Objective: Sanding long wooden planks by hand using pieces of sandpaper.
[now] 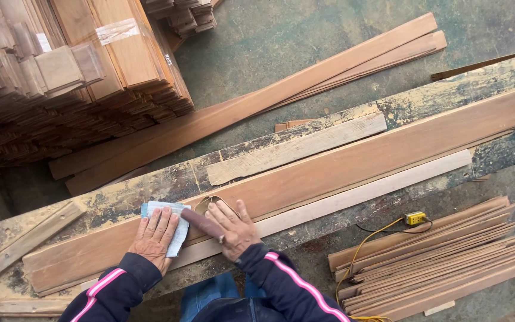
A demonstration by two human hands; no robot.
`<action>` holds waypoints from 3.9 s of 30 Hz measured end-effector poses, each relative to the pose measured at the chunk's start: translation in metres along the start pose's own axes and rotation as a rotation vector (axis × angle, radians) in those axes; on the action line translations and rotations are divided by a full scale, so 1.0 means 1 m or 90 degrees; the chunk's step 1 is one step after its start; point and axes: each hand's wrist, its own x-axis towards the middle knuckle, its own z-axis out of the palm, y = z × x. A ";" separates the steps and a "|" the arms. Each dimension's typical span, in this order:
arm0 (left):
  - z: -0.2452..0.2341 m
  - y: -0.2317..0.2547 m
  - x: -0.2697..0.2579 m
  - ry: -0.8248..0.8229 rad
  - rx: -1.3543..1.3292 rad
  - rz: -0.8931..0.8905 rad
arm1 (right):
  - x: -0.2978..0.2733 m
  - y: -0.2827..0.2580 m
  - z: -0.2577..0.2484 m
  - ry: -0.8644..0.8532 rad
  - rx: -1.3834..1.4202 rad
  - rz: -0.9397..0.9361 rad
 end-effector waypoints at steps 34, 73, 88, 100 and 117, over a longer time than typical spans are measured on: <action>0.002 0.022 0.018 0.084 0.010 0.026 | -0.058 0.066 -0.038 0.017 0.018 0.091; 0.020 0.006 -0.067 0.151 0.020 -0.207 | -0.005 0.063 -0.013 0.213 -0.070 0.248; 0.037 -0.058 -0.146 0.187 -0.031 -0.365 | -0.059 0.123 -0.043 0.224 -0.119 0.553; 0.035 -0.113 -0.182 0.198 -0.068 -0.502 | 0.020 -0.105 0.027 -0.060 -0.020 -0.007; 0.023 -0.116 -0.182 0.187 -0.101 -0.468 | 0.071 -0.179 0.089 0.023 -0.050 -0.027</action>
